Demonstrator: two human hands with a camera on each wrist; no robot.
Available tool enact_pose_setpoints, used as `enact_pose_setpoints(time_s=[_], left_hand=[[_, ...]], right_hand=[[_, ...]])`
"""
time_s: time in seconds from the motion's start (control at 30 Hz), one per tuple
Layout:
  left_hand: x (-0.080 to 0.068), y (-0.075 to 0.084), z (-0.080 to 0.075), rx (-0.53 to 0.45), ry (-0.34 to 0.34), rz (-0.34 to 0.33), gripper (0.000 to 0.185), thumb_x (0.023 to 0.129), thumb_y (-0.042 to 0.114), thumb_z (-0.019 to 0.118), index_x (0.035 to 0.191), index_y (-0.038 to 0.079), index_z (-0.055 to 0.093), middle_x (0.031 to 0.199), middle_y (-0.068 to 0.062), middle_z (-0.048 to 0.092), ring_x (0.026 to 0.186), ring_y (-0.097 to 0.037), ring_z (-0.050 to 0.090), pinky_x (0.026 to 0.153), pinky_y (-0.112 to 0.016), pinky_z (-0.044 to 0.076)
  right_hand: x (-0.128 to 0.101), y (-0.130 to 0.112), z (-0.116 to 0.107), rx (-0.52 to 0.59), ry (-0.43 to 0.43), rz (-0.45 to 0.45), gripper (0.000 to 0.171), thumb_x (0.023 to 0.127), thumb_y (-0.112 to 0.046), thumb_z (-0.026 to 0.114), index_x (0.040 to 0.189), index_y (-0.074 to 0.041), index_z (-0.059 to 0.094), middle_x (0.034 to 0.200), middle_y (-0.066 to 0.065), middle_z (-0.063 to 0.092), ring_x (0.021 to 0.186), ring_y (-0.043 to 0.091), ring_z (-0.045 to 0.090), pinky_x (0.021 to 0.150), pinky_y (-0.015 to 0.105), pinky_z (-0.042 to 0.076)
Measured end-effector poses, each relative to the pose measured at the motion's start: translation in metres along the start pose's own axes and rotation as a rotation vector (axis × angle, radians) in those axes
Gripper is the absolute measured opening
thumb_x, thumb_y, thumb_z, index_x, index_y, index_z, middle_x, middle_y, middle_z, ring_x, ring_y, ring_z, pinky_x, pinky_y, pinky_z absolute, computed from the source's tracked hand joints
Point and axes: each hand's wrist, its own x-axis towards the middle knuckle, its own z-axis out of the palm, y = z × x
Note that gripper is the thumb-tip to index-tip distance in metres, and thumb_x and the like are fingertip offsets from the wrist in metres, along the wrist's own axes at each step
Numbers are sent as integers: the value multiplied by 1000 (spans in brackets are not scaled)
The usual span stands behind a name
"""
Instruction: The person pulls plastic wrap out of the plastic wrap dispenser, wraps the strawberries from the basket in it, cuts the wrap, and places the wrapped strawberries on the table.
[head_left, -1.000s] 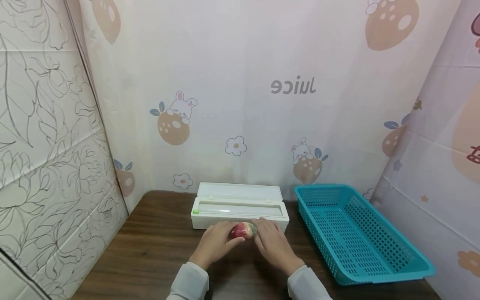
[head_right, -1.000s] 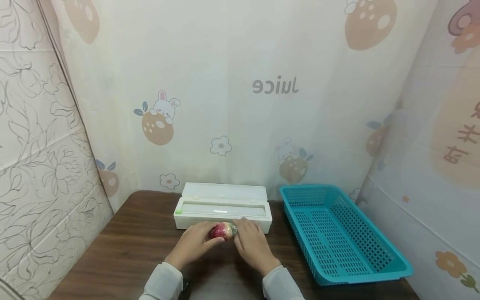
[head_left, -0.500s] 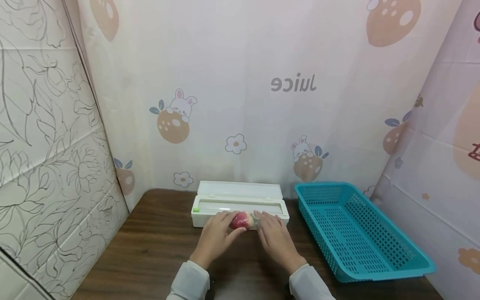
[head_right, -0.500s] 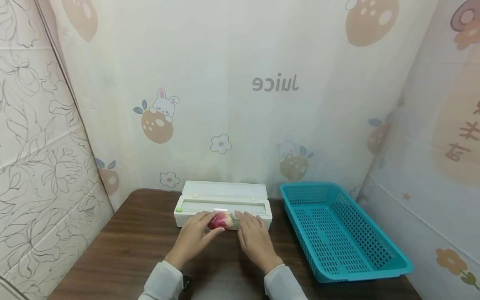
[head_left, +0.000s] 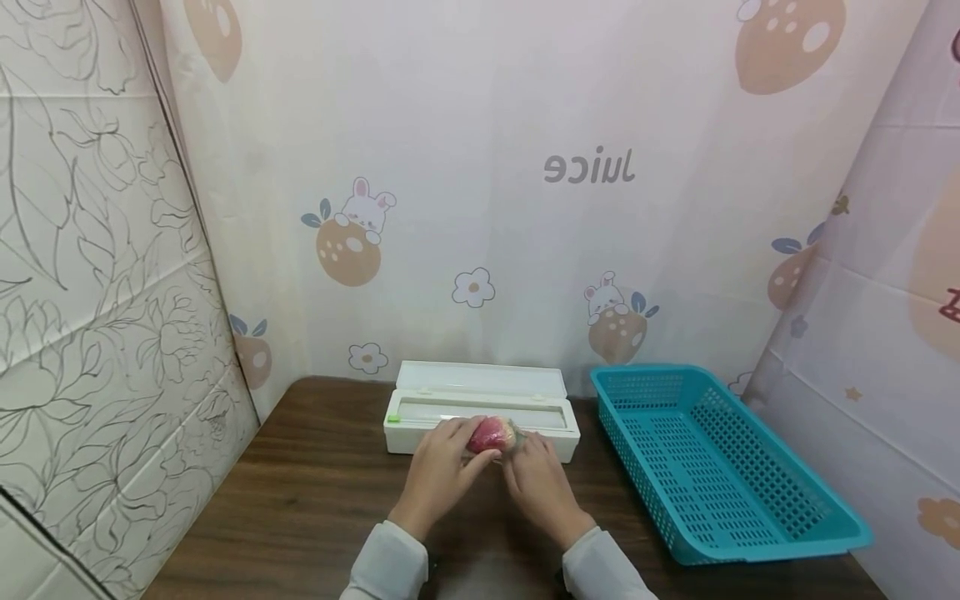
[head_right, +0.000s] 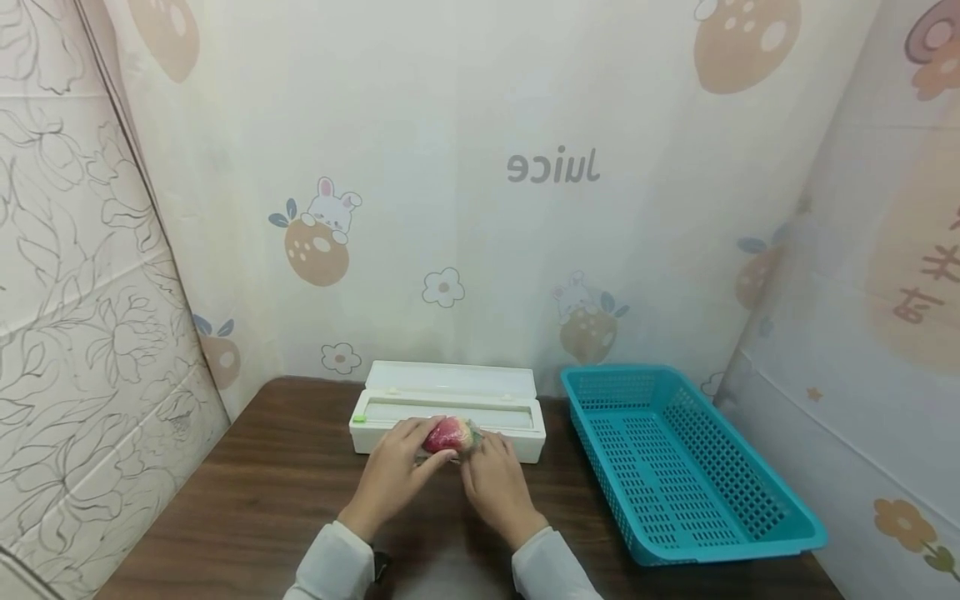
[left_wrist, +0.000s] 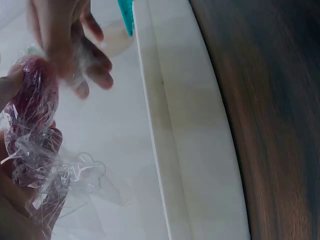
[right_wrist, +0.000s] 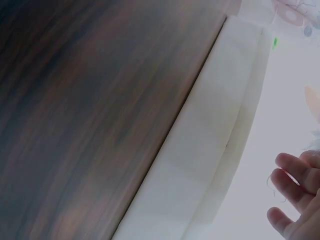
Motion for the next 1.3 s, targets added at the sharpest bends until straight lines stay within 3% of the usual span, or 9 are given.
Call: enact_pose_setpoints(time_s=[0.3, 0.53, 0.73, 0.87, 1.07, 1.3], left_hand=[[2, 5, 4, -38, 33, 0, 51, 82, 49, 62, 120, 15, 60, 103, 3, 60, 96, -13, 55, 84, -36, 45], [0, 5, 7, -91, 60, 1, 51, 81, 47, 64, 119, 14, 60, 102, 3, 61, 94, -12, 55, 82, -33, 47], [3, 7, 10, -206, 89, 21, 49, 79, 43, 67, 119, 15, 60, 103, 5, 60, 94, -6, 54, 79, -25, 49], [4, 9, 9, -215, 55, 21, 51, 79, 43, 67, 121, 15, 59, 103, 5, 60, 93, -7, 54, 78, -26, 49], [0, 9, 6, -225, -30, -7, 53, 81, 44, 64, 125, 16, 56, 104, 4, 60, 93, -9, 55, 80, -28, 49], [-2, 5, 8, -280, -54, -16, 53, 80, 39, 67, 127, 18, 54, 109, 5, 56, 95, -5, 53, 79, -23, 48]], right_hand=[[4, -10, 2, 22, -42, 20, 37, 95, -26, 43, 125, -7, 52, 119, 6, 58, 104, 19, 52, 86, 39, 39], [4, -13, 4, 52, 6, -7, 32, 93, -20, 45, 118, -5, 58, 116, 8, 59, 104, 20, 52, 83, 39, 38], [4, -14, 4, 138, 45, -29, 33, 93, -21, 47, 120, -5, 57, 124, 7, 54, 117, 20, 45, 95, 46, 33], [4, -14, 6, 192, 12, -47, 36, 91, -20, 50, 123, -7, 55, 129, 6, 50, 124, 22, 39, 102, 49, 26], [4, -12, 8, 193, -53, -93, 34, 89, -22, 56, 120, -9, 59, 124, 3, 54, 118, 19, 45, 100, 45, 33], [5, -11, 6, 200, -182, -53, 27, 93, -30, 50, 109, -15, 65, 104, -3, 63, 91, 12, 58, 79, 38, 50]])
